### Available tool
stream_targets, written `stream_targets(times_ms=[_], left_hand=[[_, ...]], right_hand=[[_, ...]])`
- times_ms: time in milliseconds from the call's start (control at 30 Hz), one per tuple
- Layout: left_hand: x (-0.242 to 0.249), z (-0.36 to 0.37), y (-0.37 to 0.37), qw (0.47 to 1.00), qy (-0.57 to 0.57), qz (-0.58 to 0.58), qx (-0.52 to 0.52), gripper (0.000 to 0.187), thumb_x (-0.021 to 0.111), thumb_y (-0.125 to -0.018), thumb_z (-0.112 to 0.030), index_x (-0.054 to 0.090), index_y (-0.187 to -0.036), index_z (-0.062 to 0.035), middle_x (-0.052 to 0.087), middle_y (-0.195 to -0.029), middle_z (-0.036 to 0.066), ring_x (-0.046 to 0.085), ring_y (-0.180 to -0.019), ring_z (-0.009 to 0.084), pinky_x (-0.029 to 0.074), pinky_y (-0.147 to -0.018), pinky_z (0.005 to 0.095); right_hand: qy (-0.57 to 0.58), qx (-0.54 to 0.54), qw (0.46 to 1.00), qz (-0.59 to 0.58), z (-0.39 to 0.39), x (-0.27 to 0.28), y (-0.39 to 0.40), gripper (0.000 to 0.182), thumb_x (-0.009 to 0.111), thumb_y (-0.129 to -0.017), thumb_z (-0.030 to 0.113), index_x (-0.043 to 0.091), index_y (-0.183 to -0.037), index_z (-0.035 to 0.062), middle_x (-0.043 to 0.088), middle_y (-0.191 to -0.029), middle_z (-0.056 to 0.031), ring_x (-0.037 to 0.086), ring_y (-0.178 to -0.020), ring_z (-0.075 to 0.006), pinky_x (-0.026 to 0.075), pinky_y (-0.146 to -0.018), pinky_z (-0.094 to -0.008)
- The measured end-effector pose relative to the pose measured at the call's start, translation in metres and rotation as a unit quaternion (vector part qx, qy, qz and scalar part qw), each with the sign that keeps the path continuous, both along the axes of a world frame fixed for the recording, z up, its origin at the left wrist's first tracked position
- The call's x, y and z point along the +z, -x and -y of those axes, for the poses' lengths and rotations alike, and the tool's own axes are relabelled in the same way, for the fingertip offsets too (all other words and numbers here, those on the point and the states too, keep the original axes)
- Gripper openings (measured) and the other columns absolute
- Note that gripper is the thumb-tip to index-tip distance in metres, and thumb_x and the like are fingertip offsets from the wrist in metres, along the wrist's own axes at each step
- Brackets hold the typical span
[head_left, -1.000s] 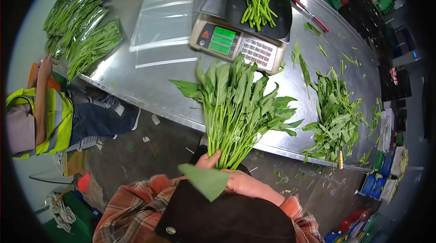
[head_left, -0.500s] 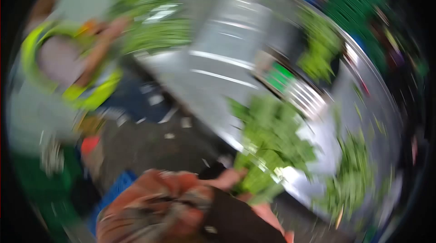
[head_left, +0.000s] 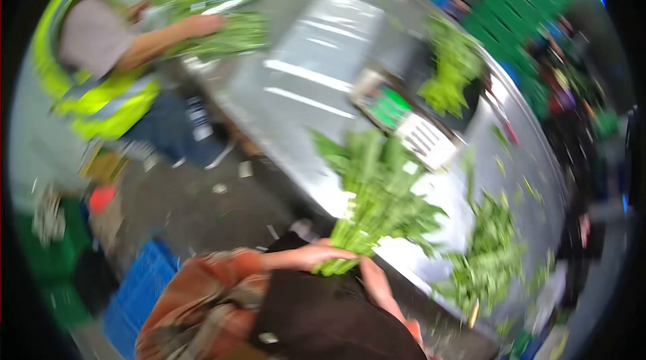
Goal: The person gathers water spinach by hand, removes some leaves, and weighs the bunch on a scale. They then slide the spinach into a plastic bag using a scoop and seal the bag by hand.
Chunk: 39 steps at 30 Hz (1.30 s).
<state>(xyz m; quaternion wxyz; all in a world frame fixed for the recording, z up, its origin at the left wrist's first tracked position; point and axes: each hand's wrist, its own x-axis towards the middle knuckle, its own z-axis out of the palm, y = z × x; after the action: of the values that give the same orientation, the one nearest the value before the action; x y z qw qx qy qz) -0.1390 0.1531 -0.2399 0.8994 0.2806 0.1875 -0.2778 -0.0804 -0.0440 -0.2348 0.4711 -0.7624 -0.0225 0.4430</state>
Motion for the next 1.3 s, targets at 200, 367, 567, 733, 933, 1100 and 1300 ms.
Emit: stream_targets(times_ms=[200, 367, 567, 733, 933, 1100, 1300], left_hand=[[-0.016, 0.001, 0.018, 0.996, -0.068, 0.005, -0.062, 0.031, 0.065, -0.086, -0.018, 0.059, -0.111, 0.0006, 0.064, -0.099, 0.008, 0.062, -0.086, 0.0141, 0.05, -0.076, 0.026], [-0.002, -0.002, 0.013, 0.987, -0.054, 0.011, -0.153, 0.031, 0.063, -0.087, -0.018, 0.059, -0.111, 0.0015, 0.065, -0.101, 0.009, 0.061, -0.091, 0.0152, 0.049, -0.082, 0.0285], [-0.002, -0.009, 0.007, 0.912, -0.221, 0.128, -0.323, 0.052, 0.07, -0.082, -0.031, 0.053, -0.116, 0.0047, 0.062, -0.108, 0.013, 0.059, -0.1, 0.0201, 0.046, -0.088, 0.0306], [0.041, 0.001, 0.008, 0.818, -0.54, 0.149, -0.131, 0.096, 0.08, -0.065, -0.039, 0.029, -0.136, -0.0013, 0.05, -0.124, 0.02, 0.053, -0.113, 0.0299, 0.044, -0.093, 0.0364], [0.042, 0.035, -0.032, 0.836, -0.506, 0.197, -0.081, 0.077, 0.071, -0.073, -0.027, 0.033, -0.134, -0.0005, 0.055, -0.115, 0.023, 0.055, -0.108, 0.0363, 0.044, -0.091, 0.0376], [0.003, 0.005, -0.021, 0.975, 0.165, -0.102, -0.109, 0.041, 0.051, -0.089, -0.012, 0.043, -0.127, 0.0007, 0.056, -0.115, 0.021, 0.057, -0.107, 0.0326, 0.041, -0.1, 0.048], [0.004, -0.015, -0.01, 0.978, 0.167, -0.1, -0.078, 0.05, 0.043, -0.094, -0.018, 0.03, -0.137, 0.0025, 0.036, -0.138, 0.027, 0.04, -0.125, 0.0407, 0.032, -0.107, 0.0494]], right_hand=[[-0.068, 0.067, 0.988, -0.118, -0.011, -0.018, 0.006, 0.039, 0.046, -0.097, 0.034, 0.056, -0.107, -0.0015, 0.061, -0.096, -0.0093, 0.057, -0.091, -0.0155, 0.044, -0.085, -0.0285], [-0.397, -0.083, 0.816, -0.411, -0.007, -0.047, -0.017, 0.069, 0.055, -0.086, 0.051, 0.042, -0.128, -0.002, 0.053, -0.121, -0.0177, 0.054, -0.109, -0.026, 0.043, -0.096, -0.0376], [-0.477, -0.237, 0.738, -0.415, -0.044, -0.041, -0.006, 0.072, 0.072, -0.076, 0.036, 0.041, -0.13, -0.0003, 0.053, -0.118, -0.0169, 0.055, -0.105, -0.0286, 0.042, -0.096, -0.0424], [-0.4, -0.304, 0.849, -0.162, -0.05, 0.01, -0.013, 0.033, 0.068, -0.081, 0.012, 0.054, -0.109, 0.0016, 0.059, -0.093, -0.008, 0.058, -0.083, -0.0181, 0.049, -0.078, -0.0328], [-0.239, -0.271, 0.927, 0.1, -0.051, 0.078, -0.023, 0.028, 0.065, -0.084, 0.008, 0.054, -0.108, -0.0017, 0.06, -0.095, -0.0053, 0.056, -0.087, -0.0133, 0.045, -0.08, -0.0271], [-0.05, -0.076, 0.993, 0.071, 0.015, 0.053, -0.036, 0.047, 0.066, -0.085, 0.017, 0.048, -0.122, -0.0066, 0.063, -0.104, -0.0141, 0.06, -0.095, -0.0168, 0.048, -0.081, -0.0297], [-0.001, -0.105, 0.979, 0.174, 0.023, 0.02, -0.004, 0.023, 0.063, -0.088, 0.012, 0.056, -0.102, -0.0042, 0.061, -0.083, -0.0044, 0.056, -0.073, -0.0083, 0.047, -0.068, -0.023]])
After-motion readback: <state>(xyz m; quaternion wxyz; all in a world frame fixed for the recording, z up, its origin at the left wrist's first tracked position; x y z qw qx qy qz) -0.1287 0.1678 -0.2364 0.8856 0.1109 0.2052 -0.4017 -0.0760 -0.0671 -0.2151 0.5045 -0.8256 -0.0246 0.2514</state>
